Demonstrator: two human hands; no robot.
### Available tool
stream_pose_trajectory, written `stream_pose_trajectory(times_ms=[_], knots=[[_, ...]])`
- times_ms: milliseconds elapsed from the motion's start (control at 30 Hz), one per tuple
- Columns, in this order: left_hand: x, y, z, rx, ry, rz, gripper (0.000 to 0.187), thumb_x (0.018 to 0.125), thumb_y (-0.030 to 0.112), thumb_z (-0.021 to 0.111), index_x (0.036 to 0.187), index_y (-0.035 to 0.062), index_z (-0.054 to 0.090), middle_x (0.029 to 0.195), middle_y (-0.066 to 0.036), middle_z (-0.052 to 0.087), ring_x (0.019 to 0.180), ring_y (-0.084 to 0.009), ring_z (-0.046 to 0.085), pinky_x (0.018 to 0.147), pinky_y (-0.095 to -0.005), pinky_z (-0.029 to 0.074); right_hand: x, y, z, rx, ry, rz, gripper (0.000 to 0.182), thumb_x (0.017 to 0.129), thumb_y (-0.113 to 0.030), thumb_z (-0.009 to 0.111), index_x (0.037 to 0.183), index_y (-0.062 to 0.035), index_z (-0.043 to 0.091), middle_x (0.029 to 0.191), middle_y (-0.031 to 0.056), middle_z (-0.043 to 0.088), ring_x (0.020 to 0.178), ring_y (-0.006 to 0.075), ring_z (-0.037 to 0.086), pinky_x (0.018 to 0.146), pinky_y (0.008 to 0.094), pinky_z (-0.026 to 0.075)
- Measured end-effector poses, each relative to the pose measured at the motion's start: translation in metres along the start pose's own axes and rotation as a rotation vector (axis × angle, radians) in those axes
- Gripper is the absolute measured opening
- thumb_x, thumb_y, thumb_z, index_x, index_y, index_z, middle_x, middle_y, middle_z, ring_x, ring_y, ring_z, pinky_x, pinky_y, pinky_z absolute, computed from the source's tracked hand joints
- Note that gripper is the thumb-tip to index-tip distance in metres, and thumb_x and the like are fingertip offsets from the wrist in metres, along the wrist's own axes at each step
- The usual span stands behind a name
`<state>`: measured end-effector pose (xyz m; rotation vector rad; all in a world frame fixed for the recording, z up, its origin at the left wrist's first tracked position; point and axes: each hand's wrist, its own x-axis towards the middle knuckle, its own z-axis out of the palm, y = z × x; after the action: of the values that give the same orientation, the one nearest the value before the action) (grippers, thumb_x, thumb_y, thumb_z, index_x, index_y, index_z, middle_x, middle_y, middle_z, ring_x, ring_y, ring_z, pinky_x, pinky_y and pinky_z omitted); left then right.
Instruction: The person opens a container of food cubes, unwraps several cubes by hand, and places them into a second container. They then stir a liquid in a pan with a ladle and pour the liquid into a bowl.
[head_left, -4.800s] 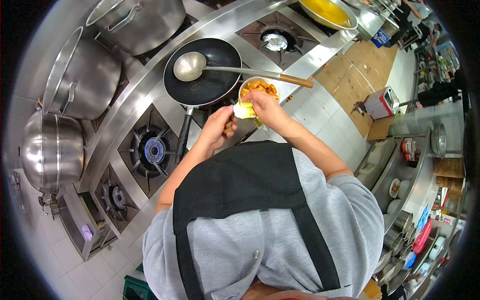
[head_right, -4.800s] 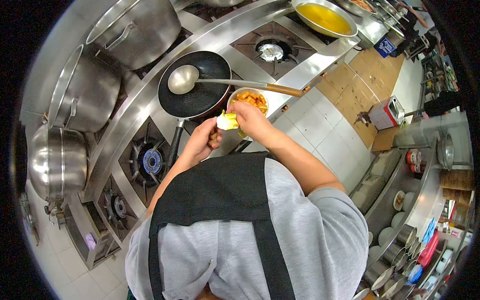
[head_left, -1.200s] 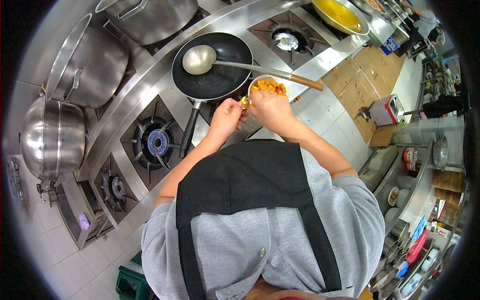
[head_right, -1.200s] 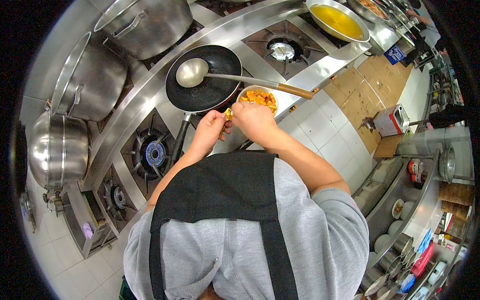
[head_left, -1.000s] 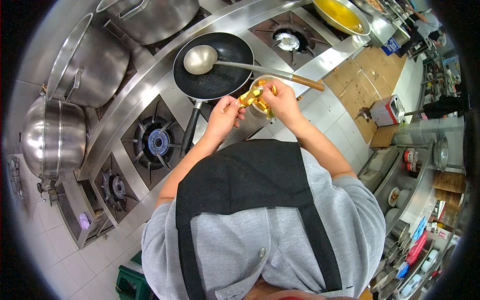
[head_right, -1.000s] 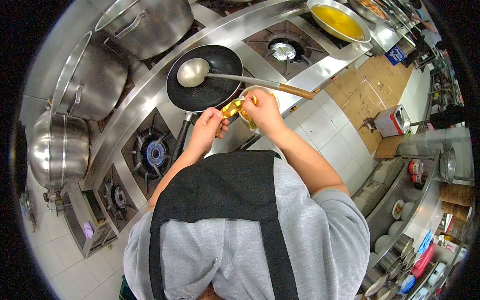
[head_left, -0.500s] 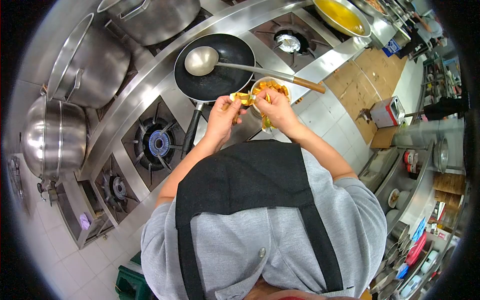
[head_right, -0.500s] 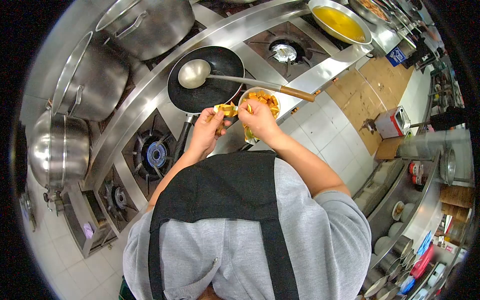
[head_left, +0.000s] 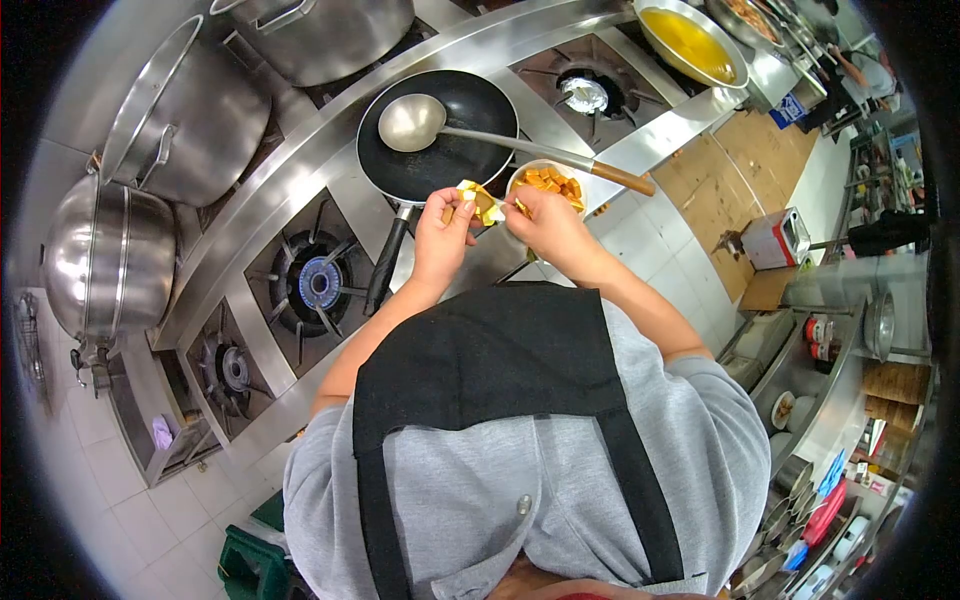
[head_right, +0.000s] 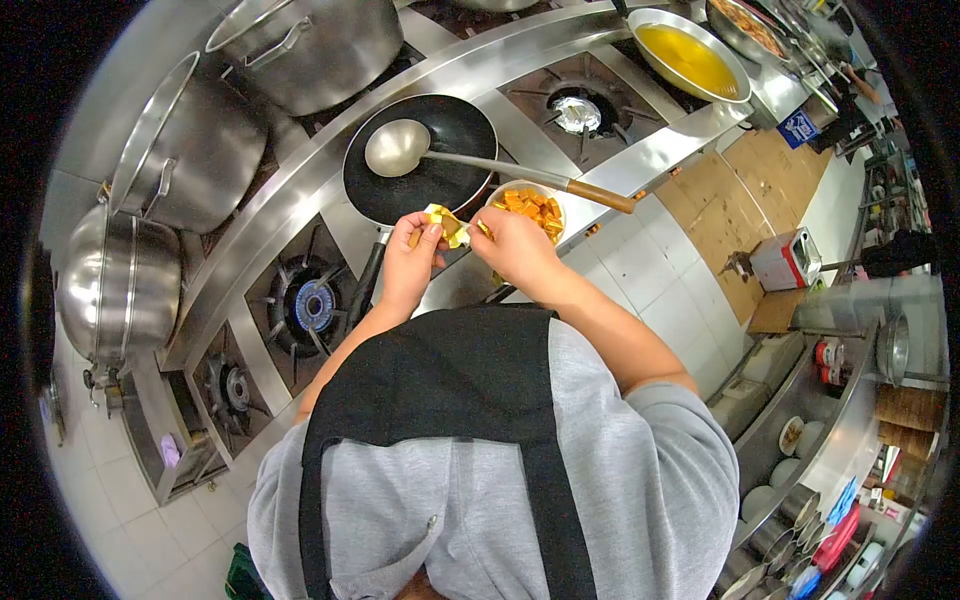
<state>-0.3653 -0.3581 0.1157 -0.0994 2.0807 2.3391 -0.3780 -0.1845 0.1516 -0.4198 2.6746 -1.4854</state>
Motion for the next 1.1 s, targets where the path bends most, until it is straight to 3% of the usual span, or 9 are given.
stream_pose_trajectory(times_ms=[167,267,300,400,500,800,900,1000,1100], knots=[[-0.003,0.002,0.0,-0.165,-0.115,-0.095,0.018,0.092,0.016,0.054,0.105,0.0039,0.049,0.089,-0.004,0.058,0.072,-0.0092,0.056,0.054,-0.0206,0.046,0.009,0.024,0.003,0.607,-0.084,0.314,0.02,0.083,-0.02,0.056,0.079,-0.0006,0.056,0.064,0.0068,0.056,0.061,0.0119,0.054,0.057,0.0288,0.044],[-0.003,-0.001,0.004,-0.27,-0.136,-0.177,0.016,0.092,0.015,0.054,0.104,0.0047,0.05,0.09,-0.004,0.058,0.072,-0.0097,0.057,0.054,-0.0208,0.046,0.007,0.03,0.008,0.403,-0.071,0.293,0.022,0.085,-0.02,0.055,0.077,-0.0005,0.054,0.064,0.0055,0.055,0.061,0.0125,0.053,0.057,0.0302,0.044],[-0.004,0.0,0.005,-0.256,-0.126,-0.19,0.016,0.092,0.015,0.054,0.103,0.0048,0.05,0.09,-0.005,0.059,0.073,-0.0099,0.058,0.054,-0.0209,0.046,0.005,0.029,0.01,0.166,0.101,0.057,0.022,0.083,-0.022,0.059,0.078,-0.0013,0.055,0.065,0.0084,0.057,0.06,0.0172,0.056,0.057,0.0332,0.044],[-0.003,-0.002,0.006,-0.192,-0.101,-0.198,0.016,0.092,0.015,0.055,0.103,0.0052,0.05,0.091,-0.005,0.059,0.074,-0.0104,0.059,0.055,-0.0211,0.046,-0.003,0.008,-0.002,0.076,0.234,0.006,0.025,0.081,-0.026,0.062,0.081,-0.0021,0.057,0.068,0.0129,0.06,0.061,0.0243,0.059,0.059,0.0356,0.045],[-0.003,-0.004,0.007,-0.193,-0.122,-0.203,0.015,0.092,0.015,0.055,0.102,0.0057,0.05,0.091,-0.004,0.06,0.075,-0.0103,0.059,0.055,-0.0209,0.046,-0.004,-0.001,-0.012,0.023,0.022,0.056,0.026,0.08,-0.028,0.064,0.084,-0.0028,0.06,0.07,0.0164,0.061,0.064,0.0295,0.06,0.06,0.0373,0.045],[-0.002,0.009,0.007,-0.447,-0.116,-0.447,0.015,0.09,0.023,0.058,0.099,0.0107,0.054,0.089,0.0,0.059,0.078,-0.0114,0.057,0.06,-0.0226,0.044,-0.006,-0.001,-0.003,0.046,0.05,-0.01,0.022,0.08,-0.026,0.064,0.085,-0.005,0.06,0.072,0.0144,0.061,0.069,0.0304,0.061,0.06,0.0382,0.045],[0.001,0.011,0.005,-0.591,-0.063,-0.546,0.017,0.089,0.025,0.059,0.098,0.0117,0.054,0.089,0.0,0.058,0.078,-0.0128,0.056,0.062,-0.0239,0.045,-0.008,-0.003,-0.003,-0.031,0.078,-0.124,0.015,0.081,-0.013,0.066,0.088,-0.0015,0.061,0.073,0.009,0.061,0.063,0.0148,0.057,0.058,0.0282,0.045],[0.007,0.006,-0.001,-0.719,0.009,-0.612,0.02,0.089,0.028,0.058,0.1,0.0111,0.055,0.092,-0.001,0.059,0.079,-0.0149,0.057,0.065,-0.0259,0.046,-0.005,-0.004,-0.003,-0.14,0.174,-0.347,0.013,0.079,-0.011,0.067,0.088,-0.0033,0.061,0.076,0.0106,0.062,0.065,0.0213,0.06,0.058,0.0291,0.046],[0.007,0.012,0.002,-0.802,0.022,-0.674,0.023,0.088,0.028,0.059,0.104,0.0115,0.055,0.092,-0.001,0.059,0.083,-0.0163,0.057,0.067,-0.027,0.047,-0.004,-0.007,-0.005,-0.183,0.192,-0.496,0.015,0.077,-0.022,0.066,0.081,-0.0102,0.058,0.075,0.0081,0.06,0.068,0.0271,0.062,0.057,0.0388,0.047]])
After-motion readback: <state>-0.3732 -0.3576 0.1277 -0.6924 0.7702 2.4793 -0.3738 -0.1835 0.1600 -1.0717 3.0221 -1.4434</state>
